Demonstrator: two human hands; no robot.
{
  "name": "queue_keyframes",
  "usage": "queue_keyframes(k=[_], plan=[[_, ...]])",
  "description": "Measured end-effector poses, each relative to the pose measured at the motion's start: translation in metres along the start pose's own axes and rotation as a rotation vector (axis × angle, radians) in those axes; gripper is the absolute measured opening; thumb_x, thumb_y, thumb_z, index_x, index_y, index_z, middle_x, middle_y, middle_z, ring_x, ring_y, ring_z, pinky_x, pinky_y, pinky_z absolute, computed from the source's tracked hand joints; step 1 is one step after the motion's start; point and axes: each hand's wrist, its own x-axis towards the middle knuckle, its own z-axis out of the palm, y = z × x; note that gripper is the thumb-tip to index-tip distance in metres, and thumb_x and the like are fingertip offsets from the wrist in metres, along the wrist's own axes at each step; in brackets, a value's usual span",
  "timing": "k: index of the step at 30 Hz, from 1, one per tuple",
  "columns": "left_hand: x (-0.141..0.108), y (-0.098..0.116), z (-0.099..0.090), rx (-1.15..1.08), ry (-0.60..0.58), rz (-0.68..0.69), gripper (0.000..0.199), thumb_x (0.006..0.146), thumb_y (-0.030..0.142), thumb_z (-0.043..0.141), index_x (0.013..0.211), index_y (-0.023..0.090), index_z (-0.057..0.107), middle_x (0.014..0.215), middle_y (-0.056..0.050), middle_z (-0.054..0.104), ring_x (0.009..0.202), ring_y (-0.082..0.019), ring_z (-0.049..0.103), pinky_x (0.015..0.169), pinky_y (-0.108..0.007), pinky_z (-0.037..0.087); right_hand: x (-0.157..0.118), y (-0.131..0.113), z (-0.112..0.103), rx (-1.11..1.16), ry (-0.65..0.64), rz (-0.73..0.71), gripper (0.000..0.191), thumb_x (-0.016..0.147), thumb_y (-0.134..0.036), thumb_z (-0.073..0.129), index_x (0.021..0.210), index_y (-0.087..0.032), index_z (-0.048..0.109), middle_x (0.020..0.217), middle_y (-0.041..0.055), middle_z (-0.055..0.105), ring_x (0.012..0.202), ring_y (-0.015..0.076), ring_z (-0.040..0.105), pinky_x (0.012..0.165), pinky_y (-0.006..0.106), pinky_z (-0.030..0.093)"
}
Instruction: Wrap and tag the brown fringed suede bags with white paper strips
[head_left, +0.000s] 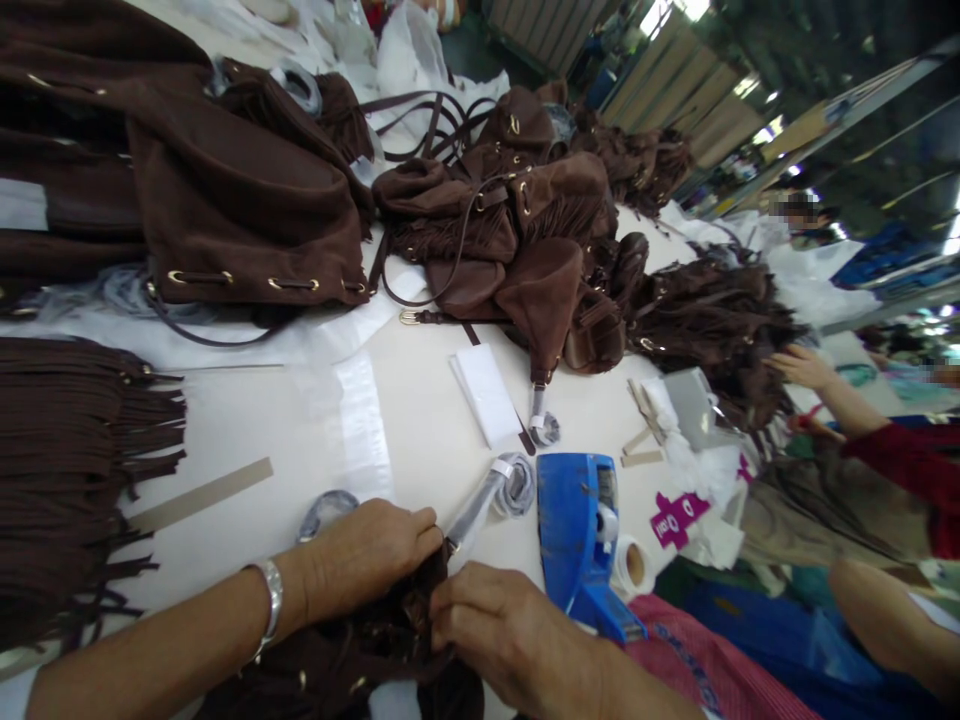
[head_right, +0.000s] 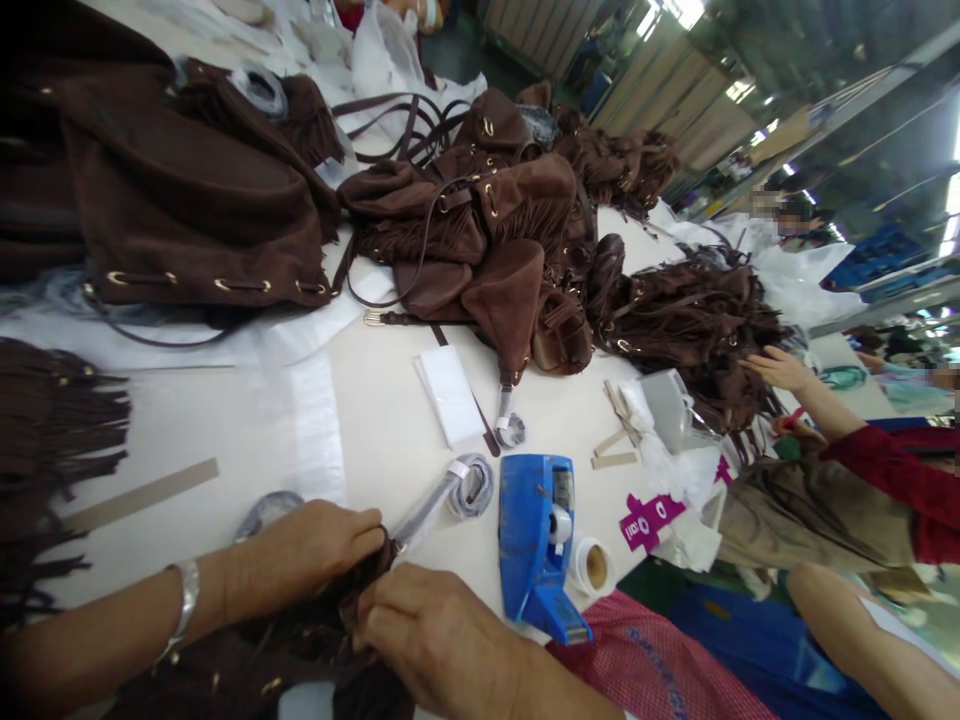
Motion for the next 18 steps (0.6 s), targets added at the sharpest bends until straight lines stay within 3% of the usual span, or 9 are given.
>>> queue_keyframes(k=[4, 7, 9, 13, 18], plan=[[-0.014, -0.004, -0.016, -0.107, 0.004, -0.143, 0.012, 0.088, 0.016, 0.057, 0.097, 0.025, 0.056, 0.090, 0.001, 0.067, 0.074, -0.020, 0.067, 0.062, -0.031, 0.049, -0.006, 0.006, 0.008, -0.077, -0.097, 0.078, 0.021, 0.101, -0.019, 0.045, 0.120, -0.017, 0.054, 0.113, 0.0062, 0.062, 0.102, 0.0148, 0.058, 0.089, 0.023, 0.048], [-0.036, -0.007, -0.028, -0.050, 0.042, -0.372, 0.021, 0.085, 0.012, 0.056, 0.102, 0.023, 0.059, 0.101, -0.005, 0.067, 0.088, -0.023, 0.066, 0.074, -0.034, 0.050, -0.005, 0.012, 0.012, -0.149, -0.103, 0.020, 0.026, 0.101, -0.027, 0.049, 0.126, -0.020, 0.052, 0.115, 0.0061, 0.062, 0.100, 0.0163, 0.059, 0.084, 0.024, 0.050], [-0.048, -0.006, -0.031, 0.026, 0.003, -0.473, 0.025, 0.083, 0.009, 0.054, 0.102, 0.022, 0.063, 0.104, -0.007, 0.067, 0.094, -0.026, 0.064, 0.081, -0.041, 0.050, 0.000, 0.012, 0.008, -0.104, -0.120, -0.033, 0.028, 0.100, -0.036, 0.052, 0.124, -0.020, 0.053, 0.113, 0.0057, 0.062, 0.097, 0.0159, 0.060, 0.081, 0.023, 0.049], [-0.050, 0.001, -0.026, 0.099, -0.096, -0.419, 0.018, 0.085, 0.014, 0.057, 0.097, 0.022, 0.067, 0.100, -0.008, 0.067, 0.098, -0.031, 0.061, 0.085, -0.051, 0.049, 0.014, 0.009, -0.007, -0.004, -0.181, -0.020, 0.023, 0.099, -0.037, 0.054, 0.115, -0.020, 0.056, 0.108, 0.0040, 0.063, 0.095, 0.0138, 0.060, 0.082, 0.021, 0.047], [-0.037, 0.005, -0.016, 0.018, -0.056, -0.372, 0.020, 0.085, 0.014, 0.059, 0.103, 0.020, 0.064, 0.106, -0.009, 0.066, 0.097, -0.029, 0.062, 0.085, -0.045, 0.052, 0.022, 0.020, 0.004, -0.106, -0.211, -0.161, 0.019, 0.101, -0.036, 0.051, 0.105, -0.018, 0.056, 0.098, 0.0049, 0.064, 0.088, 0.0148, 0.060, 0.075, 0.022, 0.047]])
